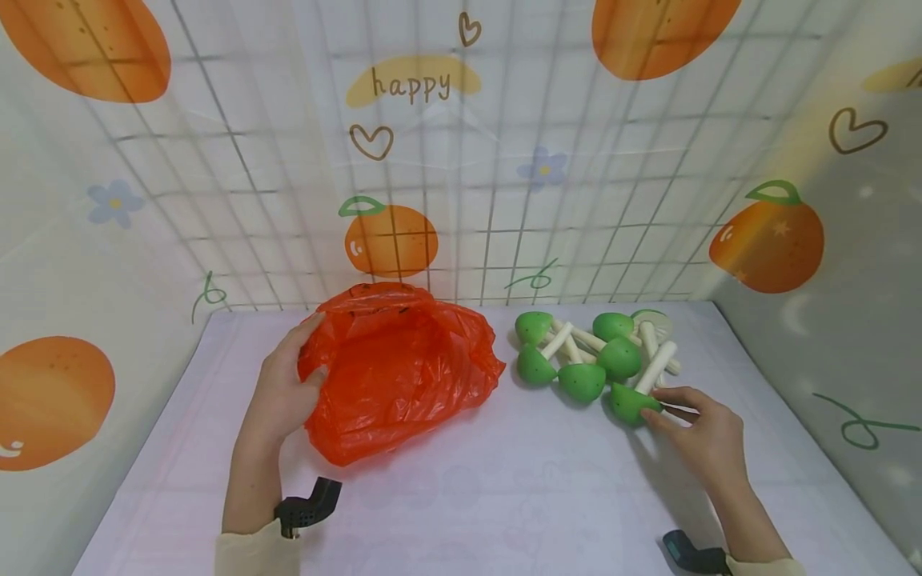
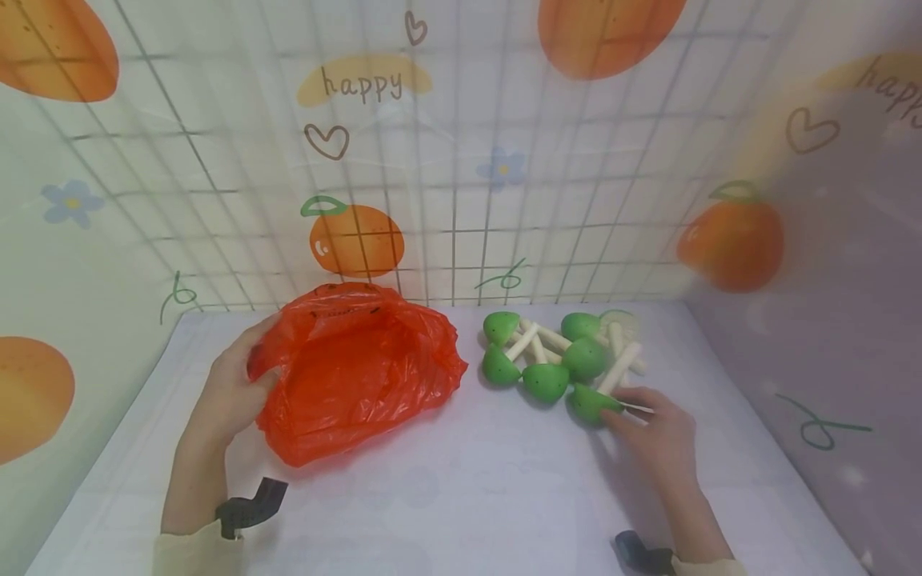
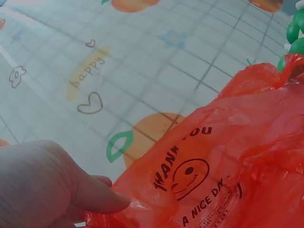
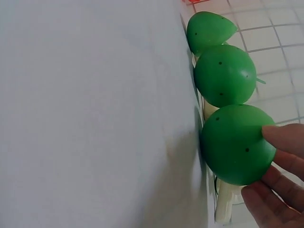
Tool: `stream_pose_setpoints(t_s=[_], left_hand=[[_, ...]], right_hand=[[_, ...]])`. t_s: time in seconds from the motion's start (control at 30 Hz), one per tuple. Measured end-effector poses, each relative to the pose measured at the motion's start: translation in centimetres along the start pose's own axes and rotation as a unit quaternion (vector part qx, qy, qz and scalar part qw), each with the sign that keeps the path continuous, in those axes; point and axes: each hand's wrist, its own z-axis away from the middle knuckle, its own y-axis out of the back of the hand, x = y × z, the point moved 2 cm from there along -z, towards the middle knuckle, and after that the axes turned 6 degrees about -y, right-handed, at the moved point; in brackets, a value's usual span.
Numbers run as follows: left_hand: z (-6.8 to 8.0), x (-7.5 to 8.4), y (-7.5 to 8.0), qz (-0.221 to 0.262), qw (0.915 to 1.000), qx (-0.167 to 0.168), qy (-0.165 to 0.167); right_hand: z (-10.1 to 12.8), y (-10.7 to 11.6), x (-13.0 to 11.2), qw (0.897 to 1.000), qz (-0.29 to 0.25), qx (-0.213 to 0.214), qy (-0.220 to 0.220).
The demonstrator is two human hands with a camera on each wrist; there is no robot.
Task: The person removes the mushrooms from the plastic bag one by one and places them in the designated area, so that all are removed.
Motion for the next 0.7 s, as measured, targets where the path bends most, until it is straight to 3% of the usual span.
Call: stream_pose_setpoints(t_s=[0.7], left_hand=[[0.35,0.75,0.29,0.018,0.9996,0.023,-0.005]], right_hand=[[0.03,0.25,0.64,1.0,-0.013,0.02,0.005]])
